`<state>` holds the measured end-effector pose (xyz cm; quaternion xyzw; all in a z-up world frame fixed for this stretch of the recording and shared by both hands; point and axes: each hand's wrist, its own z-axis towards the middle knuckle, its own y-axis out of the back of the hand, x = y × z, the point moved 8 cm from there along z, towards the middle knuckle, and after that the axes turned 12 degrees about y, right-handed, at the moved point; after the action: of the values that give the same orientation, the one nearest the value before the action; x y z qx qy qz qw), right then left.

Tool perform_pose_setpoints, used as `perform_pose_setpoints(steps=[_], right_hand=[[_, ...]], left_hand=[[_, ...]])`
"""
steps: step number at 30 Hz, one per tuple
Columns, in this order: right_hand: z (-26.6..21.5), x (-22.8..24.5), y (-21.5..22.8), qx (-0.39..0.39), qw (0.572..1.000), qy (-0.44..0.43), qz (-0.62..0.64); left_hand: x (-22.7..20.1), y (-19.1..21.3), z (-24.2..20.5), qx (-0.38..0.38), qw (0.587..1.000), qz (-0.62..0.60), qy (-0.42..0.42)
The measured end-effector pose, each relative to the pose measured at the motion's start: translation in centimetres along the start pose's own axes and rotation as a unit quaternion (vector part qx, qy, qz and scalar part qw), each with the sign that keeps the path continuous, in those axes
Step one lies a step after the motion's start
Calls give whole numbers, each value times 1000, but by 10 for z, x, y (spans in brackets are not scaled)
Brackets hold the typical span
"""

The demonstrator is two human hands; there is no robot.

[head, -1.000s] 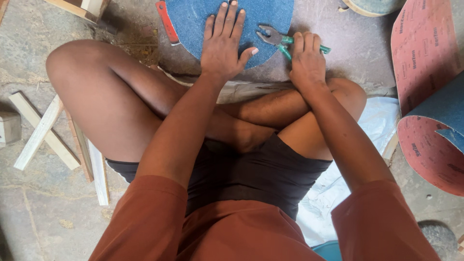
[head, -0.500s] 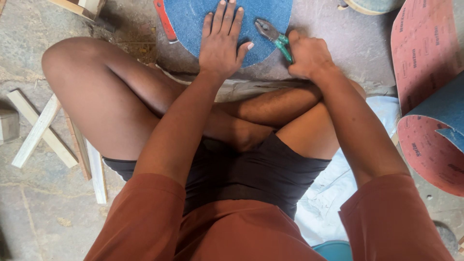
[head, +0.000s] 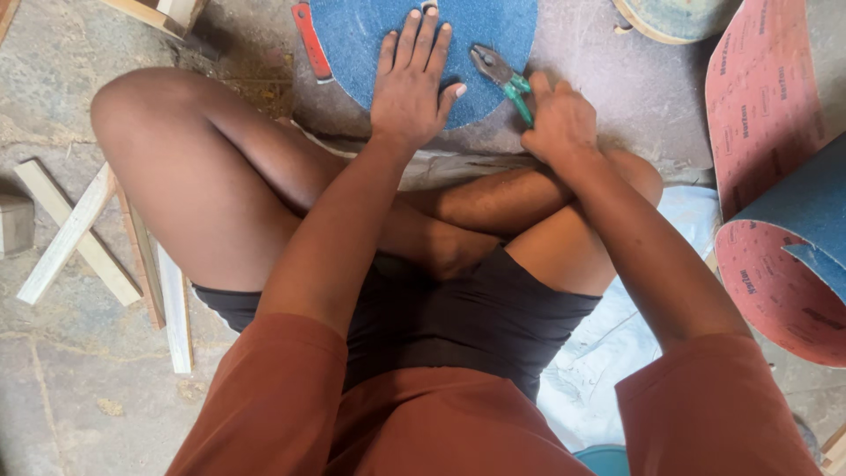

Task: The person sits on the floor and uses a chisel and hammer to carve a circular wooden disc, then uses pliers to scrape and smooth the surface of a blue circular object. The person handles both wooden and blue discs, using hand tools to shape and finish them.

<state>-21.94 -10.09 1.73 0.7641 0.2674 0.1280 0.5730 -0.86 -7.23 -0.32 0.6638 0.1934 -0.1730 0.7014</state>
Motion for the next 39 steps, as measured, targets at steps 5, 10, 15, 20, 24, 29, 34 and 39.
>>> perform_pose_setpoints(steps=[5,10,15,20,24,29,34,39], right_hand=[[3,-7,-2,8,994,61,92],[10,-12,13,87,984,59,145],[10,-15,12,190,957,24,218],[4,-7,-2,302,801,-3,517],[-42,39,12,343,335,-55,876],[-78,75,9,183,251,-11,950],[-90,56,-6,-49,493,-96,863],[-88,32,-13,6,676,-179,715]], left_hand=[[6,0,-3,11,1000,-10,7],[2,0,2,-5,1000,-7,-2],[6,1,-3,0,1000,-8,1],[8,8,0,-3,999,-30,-11],[12,8,-7,7,998,-54,-16],[9,15,4,-42,995,-77,-37],[10,9,-4,-21,998,-56,-36],[8,9,-11,-15,998,-52,-34]])
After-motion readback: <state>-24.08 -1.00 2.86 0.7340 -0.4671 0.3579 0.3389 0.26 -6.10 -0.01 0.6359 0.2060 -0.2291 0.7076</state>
